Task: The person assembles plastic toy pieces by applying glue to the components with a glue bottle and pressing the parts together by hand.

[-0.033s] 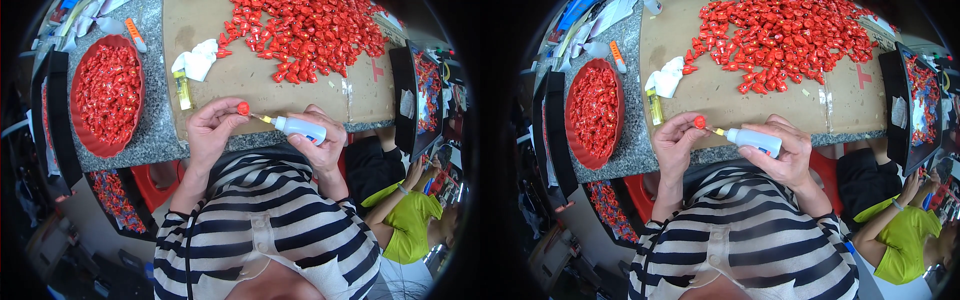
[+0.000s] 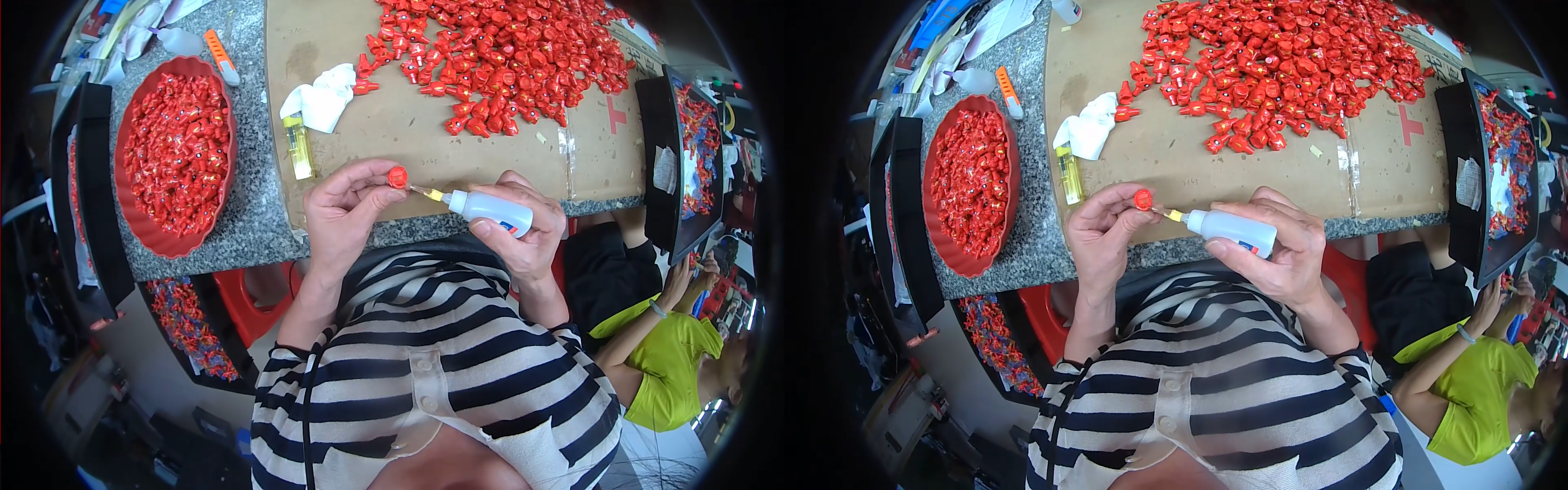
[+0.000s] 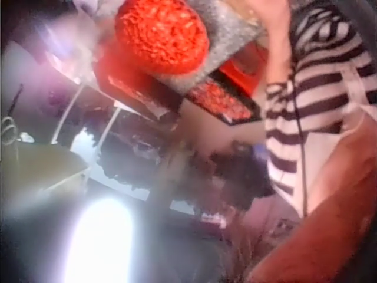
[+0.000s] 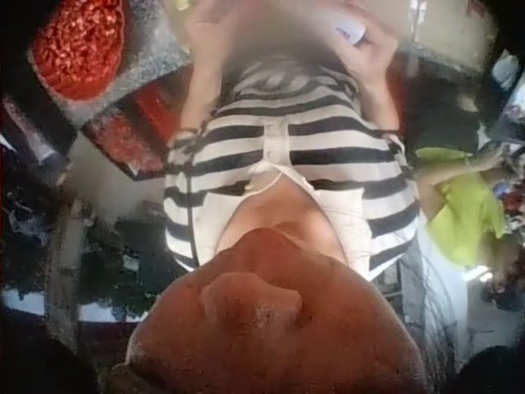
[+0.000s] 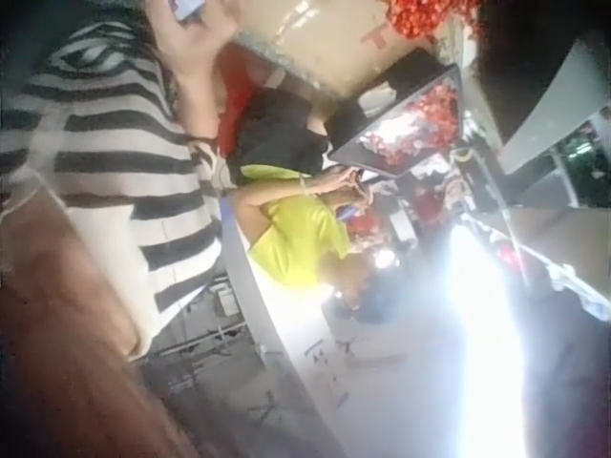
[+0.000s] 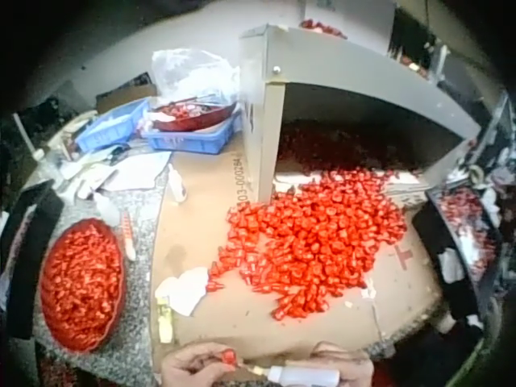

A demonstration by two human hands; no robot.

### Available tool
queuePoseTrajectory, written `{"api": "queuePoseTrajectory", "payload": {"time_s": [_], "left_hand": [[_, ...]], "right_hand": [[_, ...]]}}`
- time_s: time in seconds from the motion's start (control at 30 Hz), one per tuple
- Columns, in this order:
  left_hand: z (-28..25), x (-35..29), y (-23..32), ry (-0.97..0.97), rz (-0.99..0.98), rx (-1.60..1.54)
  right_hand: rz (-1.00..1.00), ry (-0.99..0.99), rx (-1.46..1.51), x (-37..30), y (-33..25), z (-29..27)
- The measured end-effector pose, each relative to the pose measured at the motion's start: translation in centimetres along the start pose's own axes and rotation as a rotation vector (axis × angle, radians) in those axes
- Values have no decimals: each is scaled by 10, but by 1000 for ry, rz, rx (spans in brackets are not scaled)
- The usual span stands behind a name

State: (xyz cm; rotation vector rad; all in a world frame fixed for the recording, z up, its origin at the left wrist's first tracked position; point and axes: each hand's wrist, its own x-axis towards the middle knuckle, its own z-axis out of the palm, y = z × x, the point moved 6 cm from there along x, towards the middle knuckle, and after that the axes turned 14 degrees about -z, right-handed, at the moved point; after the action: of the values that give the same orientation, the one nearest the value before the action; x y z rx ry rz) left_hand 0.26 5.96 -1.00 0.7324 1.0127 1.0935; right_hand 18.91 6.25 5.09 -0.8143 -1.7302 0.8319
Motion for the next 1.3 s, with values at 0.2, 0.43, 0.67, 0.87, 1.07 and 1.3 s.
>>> {"api": "queuePoseTrajectory", "payload": {"time_s": [0.2,0.43,0.67,0.87,1.07,1.3], "left_hand": [[1,0,1,3,-6,-4],[1,0,1,1,-13,9],[1,0,1,-6,2,48],[-1,0,-2,-10,-12,36],[1,-3,3,11,-21,34],[-2,-11,7,40,4,49]], "right_hand": [[-23,-32,2,3,-1,2],[-4,-13,1,2,0,3],[-7,-15,1,3,1,6],[79,66,20,-1,6,1],[205,226,88,-3,18,3],[70,55,-297,21,26,27]]}}
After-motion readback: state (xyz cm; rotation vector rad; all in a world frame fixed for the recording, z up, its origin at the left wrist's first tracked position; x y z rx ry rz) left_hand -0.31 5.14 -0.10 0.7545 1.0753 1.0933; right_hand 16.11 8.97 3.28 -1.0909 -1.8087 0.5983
